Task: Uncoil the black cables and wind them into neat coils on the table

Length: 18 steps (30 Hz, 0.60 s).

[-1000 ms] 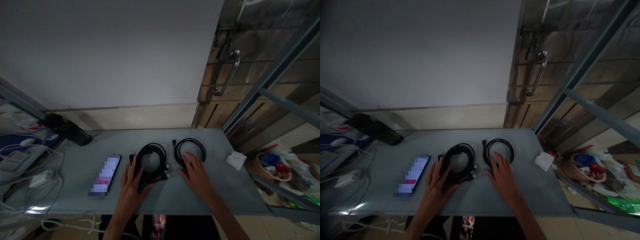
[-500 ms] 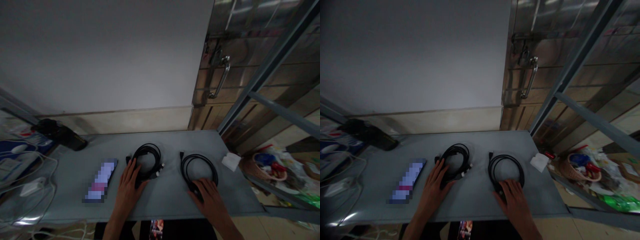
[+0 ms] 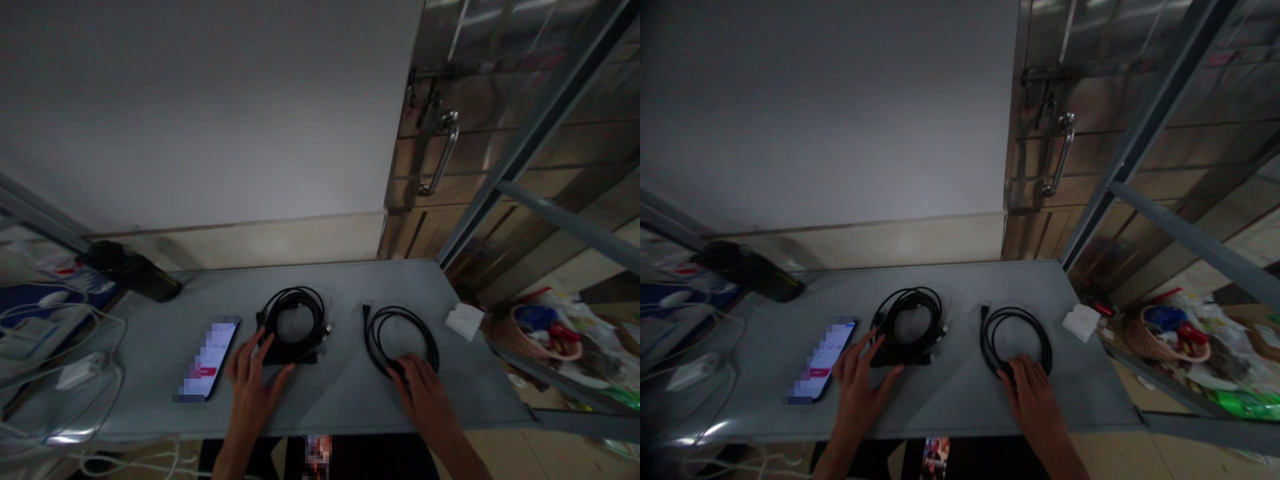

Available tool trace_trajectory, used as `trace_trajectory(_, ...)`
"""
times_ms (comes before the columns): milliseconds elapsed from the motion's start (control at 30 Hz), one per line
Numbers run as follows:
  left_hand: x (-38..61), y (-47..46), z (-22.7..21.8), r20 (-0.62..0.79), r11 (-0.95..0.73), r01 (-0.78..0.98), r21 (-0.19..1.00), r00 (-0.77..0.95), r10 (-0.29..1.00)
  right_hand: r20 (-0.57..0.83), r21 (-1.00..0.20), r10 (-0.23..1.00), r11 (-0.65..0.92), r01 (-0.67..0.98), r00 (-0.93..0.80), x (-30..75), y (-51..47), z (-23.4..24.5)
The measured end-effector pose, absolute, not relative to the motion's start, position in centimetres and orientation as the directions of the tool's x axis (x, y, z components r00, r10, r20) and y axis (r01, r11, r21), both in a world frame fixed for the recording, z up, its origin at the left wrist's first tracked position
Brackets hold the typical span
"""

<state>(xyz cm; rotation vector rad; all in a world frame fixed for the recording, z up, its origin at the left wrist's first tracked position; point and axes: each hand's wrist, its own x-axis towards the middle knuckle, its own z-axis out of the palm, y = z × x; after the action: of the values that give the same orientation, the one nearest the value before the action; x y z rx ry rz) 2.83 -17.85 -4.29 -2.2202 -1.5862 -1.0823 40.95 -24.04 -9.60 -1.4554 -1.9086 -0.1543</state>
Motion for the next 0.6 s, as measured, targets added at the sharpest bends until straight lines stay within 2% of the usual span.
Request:
trace_trajectory(200, 2.6, -18.7, -3.9, 0.779, -0.455, 0.855, 0.249, 0.102, 0.619, 0.591, -0.395, 0.804, 0.356, 0.847, -0.063, 41.8, -23.9, -9.9)
trace_trajectory(300, 3.7, -20.3, -4.1, 0.774, -0.455, 0.81, 0.37, 0.002, 0.633, 0.609, -0.464, 0.793, 0.354, 0.812, 0.002, 41.1, -24.1, -9.8)
trace_trajectory(400, 6.4, -22.5, -4.4, 0.612, -0.403, 0.681, 0.611, -0.085, 0.786, 0.594, -0.539, 0.801, 0.322, 0.778, 0.079, 39.6, -25.1, -9.6)
trace_trajectory(467, 8.9, -23.7, -4.7, 0.428, -0.347, 0.571, 0.744, -0.009, 0.904, 0.593, -0.545, 0.802, 0.335, 0.769, 0.071, 38.5, -26.2, -9.4)
trace_trajectory(533, 11.4, -24.1, -5.2, 0.292, -0.311, 0.507, 0.804, 0.119, 0.949, 0.59, -0.542, 0.807, 0.363, 0.758, 0.036, 37.5, -27.4, -9.0)
trace_trajectory(600, 13.6, -23.8, -5.8, 0.271, -0.333, 0.48, 0.812, 0.195, 0.943, 0.567, -0.563, 0.824, 0.396, 0.725, -0.009, 36.8, -28.4, -8.6)
